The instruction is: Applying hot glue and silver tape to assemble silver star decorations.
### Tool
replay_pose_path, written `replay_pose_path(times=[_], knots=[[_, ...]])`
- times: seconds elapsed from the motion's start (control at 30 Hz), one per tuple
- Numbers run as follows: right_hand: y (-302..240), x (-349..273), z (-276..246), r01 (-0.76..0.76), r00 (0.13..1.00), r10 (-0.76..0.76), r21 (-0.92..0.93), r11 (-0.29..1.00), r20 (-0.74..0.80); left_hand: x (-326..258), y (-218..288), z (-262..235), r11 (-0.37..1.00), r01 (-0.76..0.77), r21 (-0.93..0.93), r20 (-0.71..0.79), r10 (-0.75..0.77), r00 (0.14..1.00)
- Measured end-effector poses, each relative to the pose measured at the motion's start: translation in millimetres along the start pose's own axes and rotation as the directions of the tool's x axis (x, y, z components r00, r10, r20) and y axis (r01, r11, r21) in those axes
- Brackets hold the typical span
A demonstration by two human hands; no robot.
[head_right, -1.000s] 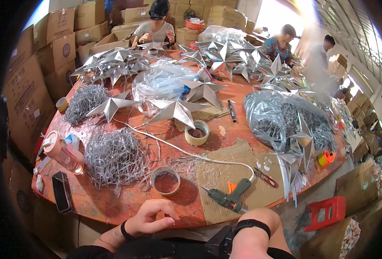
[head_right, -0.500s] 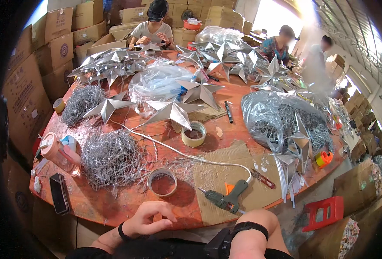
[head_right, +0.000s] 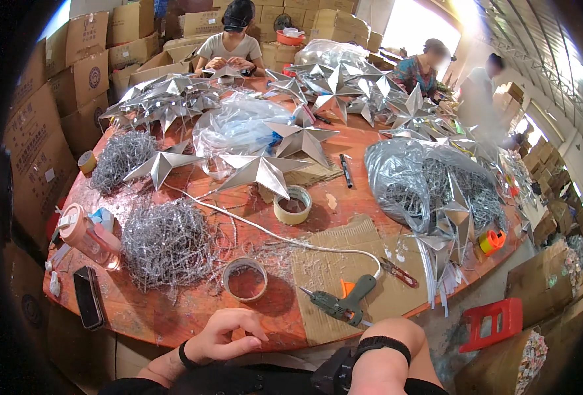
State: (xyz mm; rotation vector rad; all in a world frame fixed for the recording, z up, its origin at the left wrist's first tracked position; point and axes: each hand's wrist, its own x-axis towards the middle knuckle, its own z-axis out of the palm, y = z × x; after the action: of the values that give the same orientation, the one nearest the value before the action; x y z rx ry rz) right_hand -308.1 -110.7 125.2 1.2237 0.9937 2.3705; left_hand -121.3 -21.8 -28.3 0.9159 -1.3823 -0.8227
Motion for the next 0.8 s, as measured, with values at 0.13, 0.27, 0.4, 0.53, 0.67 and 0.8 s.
replay_pose_path(times=[0.13, 0.27, 0.4, 0.53, 0.67, 0.8], knots=[[2.5, -0.6, 3.9, 0.014, 1.0, -0.014, -0.075, 0.997, -0.002, -0.6, 1.3, 0.6, 1.0, -0.01, 0.0, -0.005, 0.01, 1.0], [2.1, 2.0, -0.8, 0.024, 0.999, -0.02, -0.103, 0.994, 0.039, -1.3, 3.3, -0.6, 1.0, 0.018, 0.001, 0.02, -0.018, 1.0], [26.0, -6.5, -1.6, 0.069, 0.994, -0.065, -0.039, 0.997, 0.088, -4.9, -3.2, -3.5, 0.998, 0.065, 0.02, -0.014, -0.065, 0.998], [141.9, -12.2, -35.7, -0.275, 0.635, 0.666, -0.691, 0.668, 0.391, -3.2, -5.9, 0.6, 0.999, 0.033, -0.037, -0.037, -0.035, 0.999], [267.5, -101.9, 65.2, -0.753, -0.365, 0.547, -0.584, 0.304, 0.754, -9.2, 3.2, -0.1, 0.987, 0.086, -0.135, -0.168, -0.109, 0.98], [281.8, -168.0, 98.9, -0.615, -0.656, 0.223, -0.682, 0.395, 0.721, -11.5, -3.1, 0.2, 0.996, -0.044, -0.08, -0.183, 0.029, 0.983]])
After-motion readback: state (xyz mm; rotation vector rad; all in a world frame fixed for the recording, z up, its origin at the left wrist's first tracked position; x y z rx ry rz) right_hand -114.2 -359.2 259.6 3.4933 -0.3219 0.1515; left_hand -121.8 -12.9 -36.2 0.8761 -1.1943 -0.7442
